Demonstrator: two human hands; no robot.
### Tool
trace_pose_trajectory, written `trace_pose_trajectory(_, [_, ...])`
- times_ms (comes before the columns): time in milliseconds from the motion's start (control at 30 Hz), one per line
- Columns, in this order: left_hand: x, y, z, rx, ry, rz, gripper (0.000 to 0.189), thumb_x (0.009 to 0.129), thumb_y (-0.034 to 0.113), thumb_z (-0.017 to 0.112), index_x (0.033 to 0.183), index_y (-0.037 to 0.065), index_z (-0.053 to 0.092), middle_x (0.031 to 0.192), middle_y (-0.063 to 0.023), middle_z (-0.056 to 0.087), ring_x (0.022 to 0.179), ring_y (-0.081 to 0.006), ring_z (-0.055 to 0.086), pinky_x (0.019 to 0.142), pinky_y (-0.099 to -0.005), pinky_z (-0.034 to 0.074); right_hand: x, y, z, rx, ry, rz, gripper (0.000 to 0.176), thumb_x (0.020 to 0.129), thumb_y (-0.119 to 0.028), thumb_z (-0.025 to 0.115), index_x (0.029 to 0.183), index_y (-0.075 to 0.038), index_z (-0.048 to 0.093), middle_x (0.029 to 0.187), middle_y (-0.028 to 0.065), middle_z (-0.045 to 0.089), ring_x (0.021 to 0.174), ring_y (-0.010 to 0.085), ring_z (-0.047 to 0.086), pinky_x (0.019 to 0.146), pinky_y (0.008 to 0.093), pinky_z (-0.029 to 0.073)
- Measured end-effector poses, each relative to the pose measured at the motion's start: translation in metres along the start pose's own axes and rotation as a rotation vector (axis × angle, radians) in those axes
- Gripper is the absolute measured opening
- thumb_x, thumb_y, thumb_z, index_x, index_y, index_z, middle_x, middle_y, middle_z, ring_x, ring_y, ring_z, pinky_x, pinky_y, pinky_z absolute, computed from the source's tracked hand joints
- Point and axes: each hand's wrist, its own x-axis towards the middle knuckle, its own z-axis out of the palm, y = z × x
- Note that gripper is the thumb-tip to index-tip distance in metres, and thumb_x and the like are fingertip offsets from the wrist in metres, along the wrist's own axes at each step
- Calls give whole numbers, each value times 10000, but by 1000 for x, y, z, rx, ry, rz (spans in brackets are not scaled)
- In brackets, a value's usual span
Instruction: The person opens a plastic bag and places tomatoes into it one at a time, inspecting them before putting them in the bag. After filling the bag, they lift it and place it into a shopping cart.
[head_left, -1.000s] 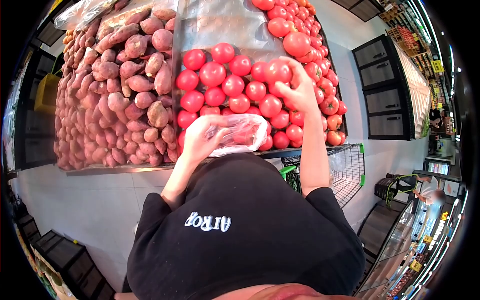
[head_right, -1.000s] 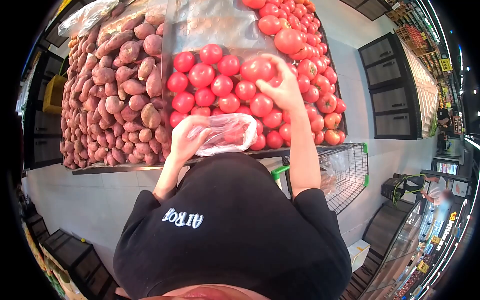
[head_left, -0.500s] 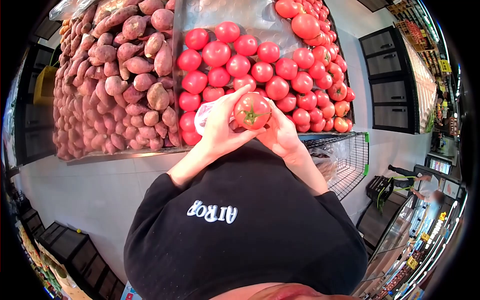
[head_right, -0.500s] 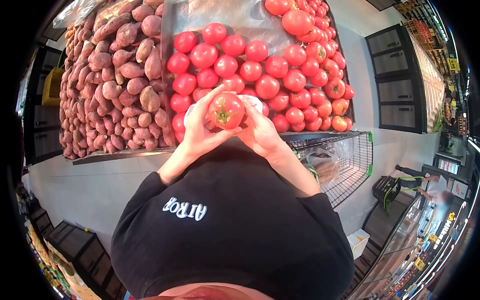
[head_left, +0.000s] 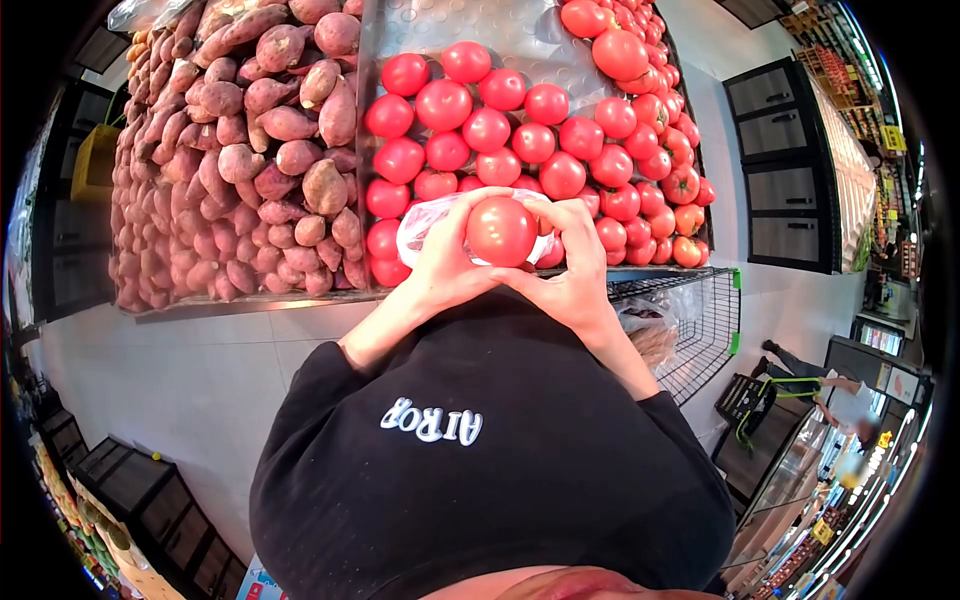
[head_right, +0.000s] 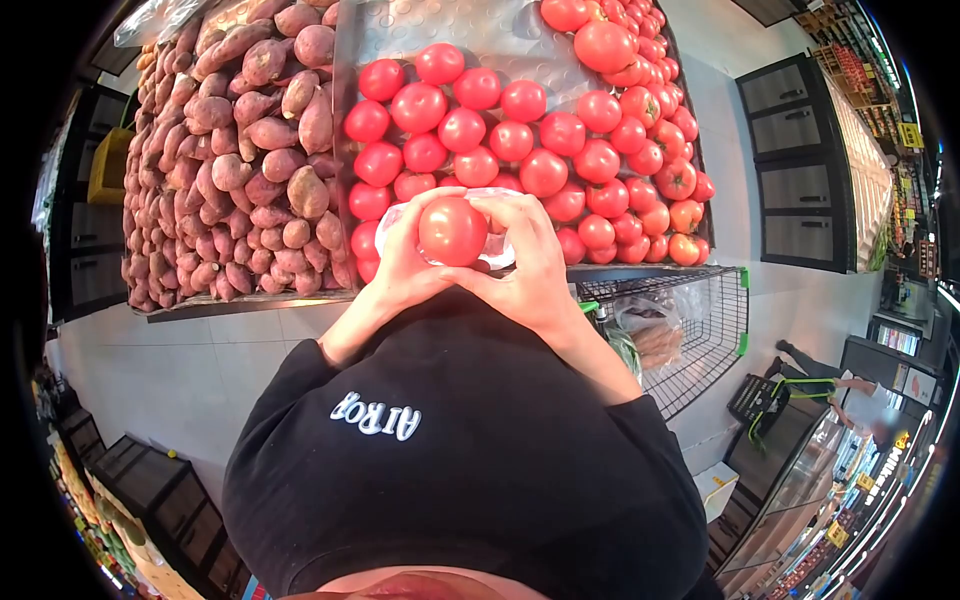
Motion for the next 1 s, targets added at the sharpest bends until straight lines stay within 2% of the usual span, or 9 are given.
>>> trace_pose_trajectory(167, [0,-1,-1,153,-1,26,794,735,216,913,1414,42,539,1285,-180,665,1156,-274,683,980,-386,543,5,-6,2,14,52,-30,696,762,-313,911,1319,-38,596,1269,156,628,1187,324,614,990,419,514])
trace_pose_trajectory(267, [-3,2,-1,297,-35,-70,632,784,228,879,1330,36,625,1170,-167,724,1076,-232,720,912,-356,559,-2,23,4,107,-126,44,693,793,-277,884,1357,-28,570,1263,178,619,1222,299,599,1013,424,503])
trace_pose_trajectory(367, [0,10,-11,267,-85,-256,352,872,210,809,1165,33,728,990,-116,773,926,-173,749,813,-318,572,-12,40,5,915,-175,745,456,1083,-423,511,1294,-24,575,1081,133,695,812,167,666,654,318,535])
trace_pose_trajectory(467, [-11,-5,-22,262,50,-354,154,954,166,723,993,29,780,846,-67,780,747,-116,732,707,-274,566,-19,65,7,1211,-227,933,507,1124,-468,362,1258,-33,587,988,81,692,658,117,608,529,280,468])
trace_pose_trajectory(600, [-21,-24,-49,722,222,-209,314,919,207,738,1197,65,708,1003,-82,742,910,-276,703,849,-389,554,-22,69,19,959,-149,844,470,1100,-442,463,1298,-34,587,1010,78,686,719,118,625,595,280,510])
trace_pose_trajectory(700, [-35,-39,-58,1097,201,-194,375,888,256,764,1204,69,689,1097,-71,705,919,-253,700,841,-393,555,-30,81,31,713,-302,768,447,1065,-378,591,1338,-24,586,1063,84,694,812,118,657,671,276,547])
trace_pose_trajectory(767, [-36,-37,-57,1001,100,-366,321,900,249,746,1162,73,689,1057,-93,709,908,-281,703,823,-403,558,-39,101,50,351,-368,610,599,923,-378,765,1352,0,587,1186,148,694,1095,244,672,935,387,553])
trace_pose_trajectory(833, [-36,-41,-58,928,70,-419,275,911,236,728,1128,73,685,1014,-119,710,900,-309,705,803,-415,560,-20,80,49,51,-473,396,634,858,-352,806,1343,-4,593,1248,180,674,1155,332,662,1023,431,509])
trace_pose_trajectory(1000, [-31,-66,-58,726,139,-399,159,962,181,653,1065,63,677,954,-175,714,887,-385,699,776,-434,567,-9,100,69,-81,-596,-151,578,774,-192,811,1308,-82,620,1368,115,592,1217,337,600,1005,464,505])
